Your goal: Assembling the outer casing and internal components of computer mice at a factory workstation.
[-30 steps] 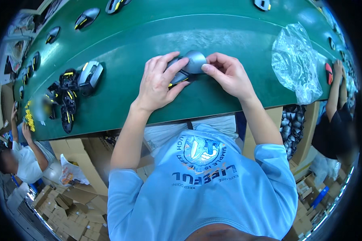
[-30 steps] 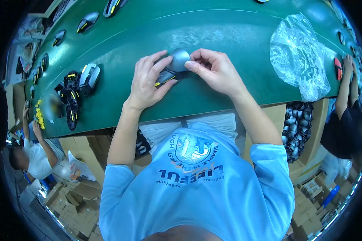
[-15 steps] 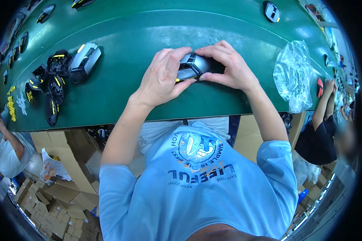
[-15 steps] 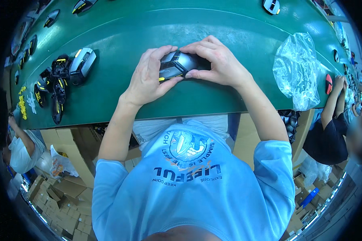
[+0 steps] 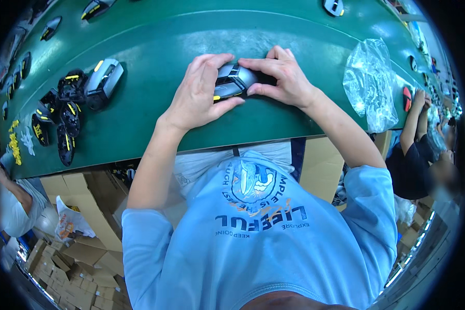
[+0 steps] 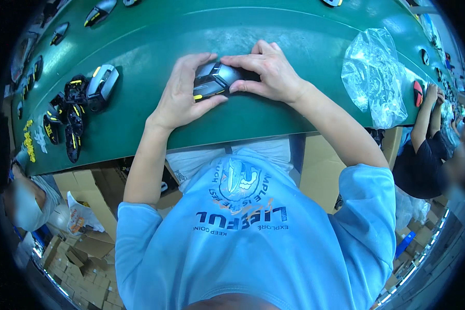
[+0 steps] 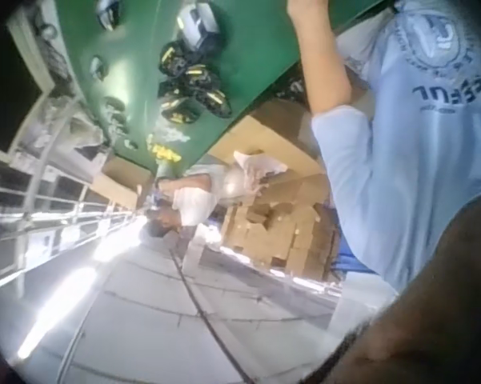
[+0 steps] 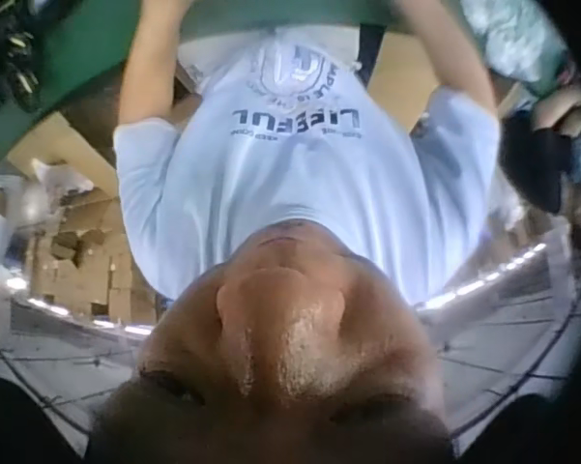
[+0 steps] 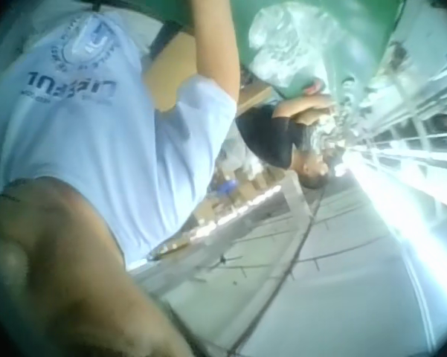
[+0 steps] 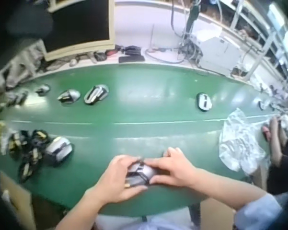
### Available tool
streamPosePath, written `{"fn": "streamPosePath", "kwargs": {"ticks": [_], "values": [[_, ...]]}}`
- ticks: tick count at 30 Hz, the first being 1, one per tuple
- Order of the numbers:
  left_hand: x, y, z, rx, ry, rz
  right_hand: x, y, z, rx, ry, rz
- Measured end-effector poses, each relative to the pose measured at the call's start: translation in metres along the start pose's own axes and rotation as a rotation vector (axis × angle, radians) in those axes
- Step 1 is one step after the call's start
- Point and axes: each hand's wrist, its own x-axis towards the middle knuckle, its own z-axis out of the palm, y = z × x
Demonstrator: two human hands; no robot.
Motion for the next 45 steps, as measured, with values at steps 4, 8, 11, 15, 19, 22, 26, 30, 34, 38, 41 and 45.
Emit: {"fn": "streamPosePath", "kwargs": {"ticks": [4,8,11,15,19,22,26,30,34,38,41,45], "values": [[0.037,0.040,-0.021,-0.416,0.188,-0.034,-0.003,0.001,-0.004,-0.042,-0.009,0.028],[0.092,0.094,-0.003,-0.988,0.251,-0.113,-0.004,0.018,0.010,-0.013,0.140,-0.045],[0.079,0.078,0.020,-0.789,0.182,-0.369,0.000,0.024,0.020,0.120,0.063,-0.006],[0.096,0.079,-0.030,-1.126,0.280,-0.210,0.000,0.010,0.007,-0.006,0.091,0.000],[0.067,0.044,-0.041,-1.333,0.255,-0.207,-0.001,0.008,0.006,0.014,0.117,-0.002],[0.048,0.051,-0.027,0.283,-0.022,0.039,-0.001,0.006,0.002,0.016,0.101,0.032],[0.034,0.002,-0.011,0.368,-0.234,0.061,-0.005,0.011,0.017,0.248,0.419,-0.046],[0.118,-0.056,-0.024,0.577,0.005,0.084,-0.031,-0.018,-0.006,0.331,0.585,0.150],[0.196,-0.104,0.015,0.611,0.003,0.114,-0.070,-0.032,-0.007,0.269,0.476,0.090],[0.270,-0.035,0.123,0.376,-0.108,0.069,-0.113,-0.038,-0.004,0.169,0.454,0.327],[0.314,-0.006,0.188,0.414,-0.027,-0.085,-0.108,-0.039,0.001,0.129,0.480,0.337],[0.310,-0.034,0.212,0.527,0.035,-0.280,-0.106,-0.038,0.008,0.181,0.519,0.292]]}}
